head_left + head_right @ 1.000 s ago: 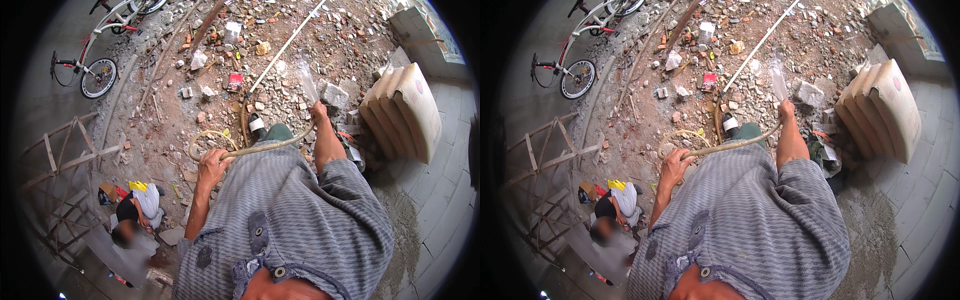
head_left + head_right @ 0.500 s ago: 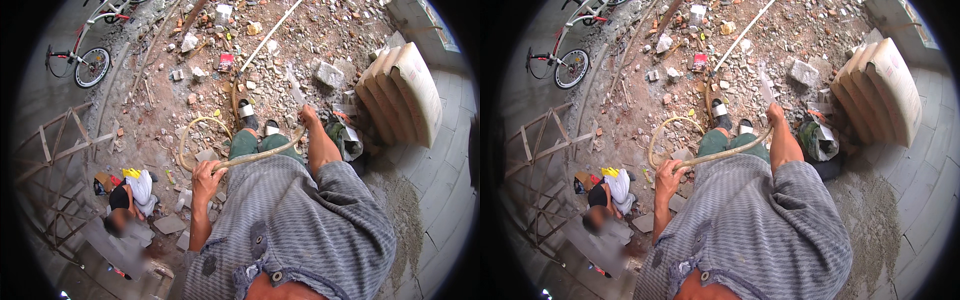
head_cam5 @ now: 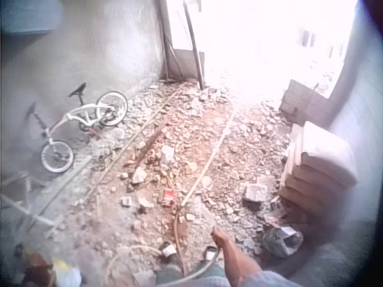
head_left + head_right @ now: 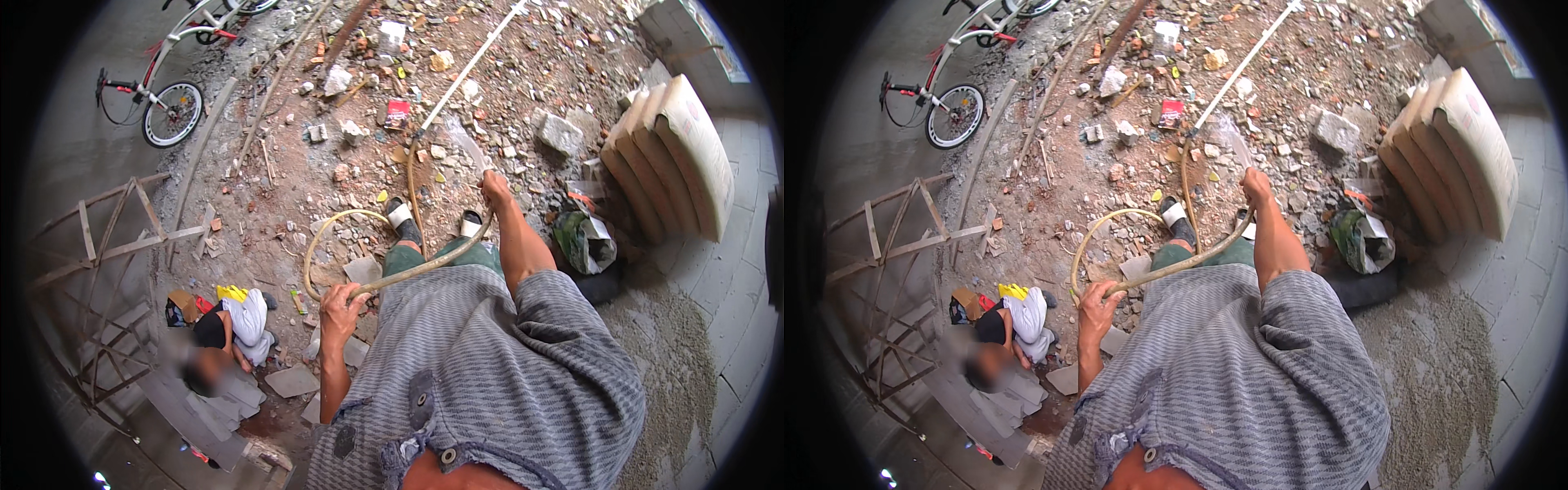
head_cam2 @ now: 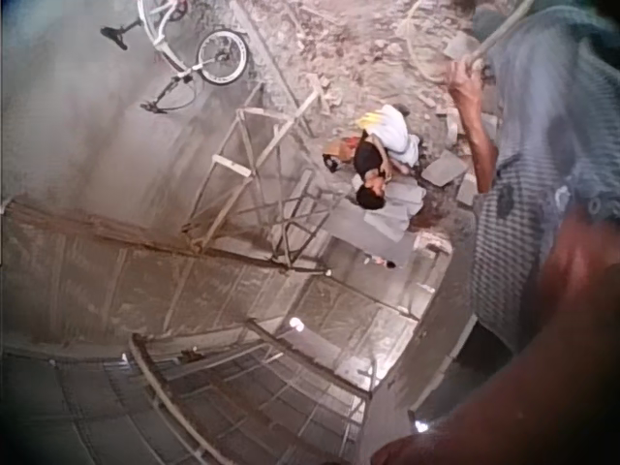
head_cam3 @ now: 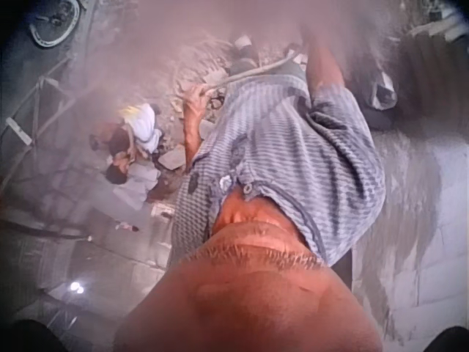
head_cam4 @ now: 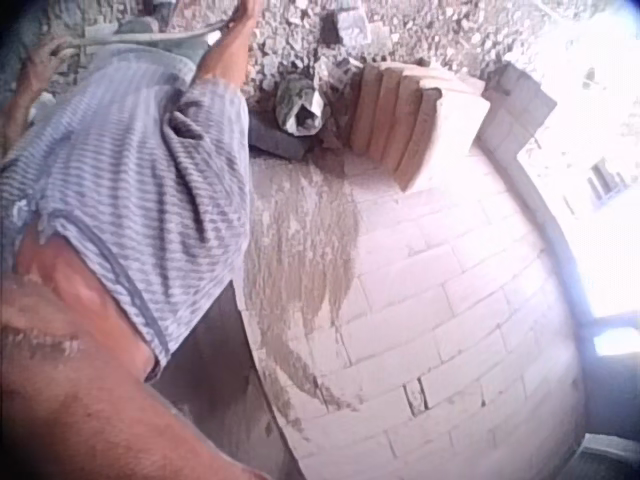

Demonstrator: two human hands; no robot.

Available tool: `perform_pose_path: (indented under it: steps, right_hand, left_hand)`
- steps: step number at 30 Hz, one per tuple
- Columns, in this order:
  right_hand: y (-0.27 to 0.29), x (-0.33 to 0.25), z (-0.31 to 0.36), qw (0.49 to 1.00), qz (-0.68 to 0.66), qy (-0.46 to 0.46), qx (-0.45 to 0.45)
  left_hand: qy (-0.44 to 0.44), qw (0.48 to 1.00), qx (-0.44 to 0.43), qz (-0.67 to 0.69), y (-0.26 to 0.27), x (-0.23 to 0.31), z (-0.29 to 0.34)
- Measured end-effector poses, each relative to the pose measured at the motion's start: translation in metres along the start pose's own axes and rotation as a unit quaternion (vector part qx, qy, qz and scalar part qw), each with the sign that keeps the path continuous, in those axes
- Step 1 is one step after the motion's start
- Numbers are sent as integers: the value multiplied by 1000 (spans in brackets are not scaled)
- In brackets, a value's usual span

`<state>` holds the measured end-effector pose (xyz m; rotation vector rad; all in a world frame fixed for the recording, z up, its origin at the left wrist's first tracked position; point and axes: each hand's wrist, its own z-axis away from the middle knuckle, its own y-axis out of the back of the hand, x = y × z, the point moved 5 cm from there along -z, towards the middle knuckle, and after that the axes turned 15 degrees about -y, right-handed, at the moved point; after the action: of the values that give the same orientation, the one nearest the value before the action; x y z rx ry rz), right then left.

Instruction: The person holds a hose and sprays water onto a debris-covered floor and walls inside a construction site. The person moves around the room, directing the water stream across different areas while another worker is visible in the background.

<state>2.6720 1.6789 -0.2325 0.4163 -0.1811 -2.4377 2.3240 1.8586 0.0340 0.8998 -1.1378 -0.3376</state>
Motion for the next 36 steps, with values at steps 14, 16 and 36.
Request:
perform_pose_path:
  steps: [14, 16, 36]
  right_hand:
    - [-130, -134, 38, 963, 239, 125, 10]
    - [-147, -144, 44, 952, 272, 143, -2]
    - [-182, -294, 80, 894, 291, 340, 27]
  left_hand:
    - [-18, 996, 64, 52, 68, -123, -10]
    - [-19, 996, 66, 48, 70, -127, -5]
    - [65, 987, 135, 56, 69, -103, -69]
